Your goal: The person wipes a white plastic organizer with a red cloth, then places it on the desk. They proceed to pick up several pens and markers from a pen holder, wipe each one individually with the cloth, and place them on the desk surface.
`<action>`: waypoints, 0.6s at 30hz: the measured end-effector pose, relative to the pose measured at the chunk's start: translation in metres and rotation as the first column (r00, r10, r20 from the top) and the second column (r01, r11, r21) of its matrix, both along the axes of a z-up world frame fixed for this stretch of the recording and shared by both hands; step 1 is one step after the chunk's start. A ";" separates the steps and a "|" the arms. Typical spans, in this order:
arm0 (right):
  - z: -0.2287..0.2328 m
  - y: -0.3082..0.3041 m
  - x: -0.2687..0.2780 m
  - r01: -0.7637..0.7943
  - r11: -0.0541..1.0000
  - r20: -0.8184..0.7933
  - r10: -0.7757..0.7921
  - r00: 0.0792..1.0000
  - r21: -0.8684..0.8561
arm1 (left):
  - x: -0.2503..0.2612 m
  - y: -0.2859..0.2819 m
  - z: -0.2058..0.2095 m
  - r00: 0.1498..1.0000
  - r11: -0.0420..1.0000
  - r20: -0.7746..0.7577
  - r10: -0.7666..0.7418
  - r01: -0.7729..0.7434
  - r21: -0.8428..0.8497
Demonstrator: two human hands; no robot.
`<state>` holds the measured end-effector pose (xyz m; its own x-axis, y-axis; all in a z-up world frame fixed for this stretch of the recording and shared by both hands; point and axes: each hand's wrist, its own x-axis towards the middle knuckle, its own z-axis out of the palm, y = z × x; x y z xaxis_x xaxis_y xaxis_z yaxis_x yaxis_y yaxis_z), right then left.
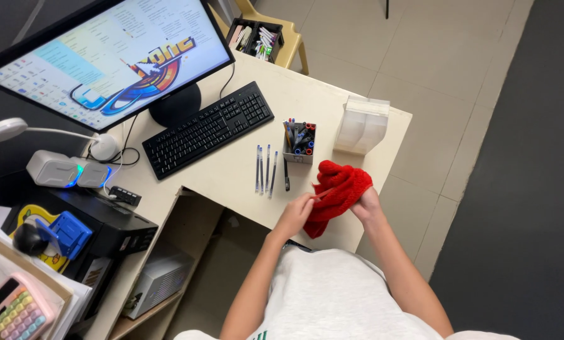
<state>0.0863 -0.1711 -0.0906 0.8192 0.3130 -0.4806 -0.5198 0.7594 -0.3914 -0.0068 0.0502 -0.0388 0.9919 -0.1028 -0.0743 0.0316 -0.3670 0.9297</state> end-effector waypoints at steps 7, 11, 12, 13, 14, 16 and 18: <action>-0.010 -0.012 0.006 0.087 0.996 -0.103 -0.087 0.991 -0.002 | -0.004 0.073 -0.091 0.959 0.973 -0.177 0.221 -0.228 -0.022; 0.023 -0.007 0.001 0.039 0.998 -0.072 -0.042 0.996 -0.044 | -0.006 0.095 -0.131 0.860 0.907 -0.292 0.419 -0.410 0.094; 0.031 -0.002 -0.001 0.009 0.999 -0.055 -0.012 0.998 -0.053 | -0.005 0.098 -0.137 0.826 0.885 -0.320 0.464 -0.451 0.121; 0.032 0.002 -0.002 0.010 0.999 -0.057 -0.013 0.998 -0.053 | -0.001 0.098 -0.143 0.826 0.885 -0.321 0.464 -0.450 0.122; 0.034 0.006 -0.004 0.002 1.000 -0.079 -0.004 0.997 -0.024 | 0.002 0.098 -0.149 0.813 0.888 -0.362 0.455 -0.445 0.118; 0.031 0.010 -0.007 -0.005 1.000 -0.103 0.005 0.995 0.001 | 0.007 0.097 -0.166 0.799 0.892 -0.406 0.444 -0.439 0.111; 0.025 0.012 -0.007 0.009 0.995 -0.129 -0.022 0.991 -0.100 | 0.015 0.096 -0.186 0.859 0.884 -0.239 0.452 -0.396 0.251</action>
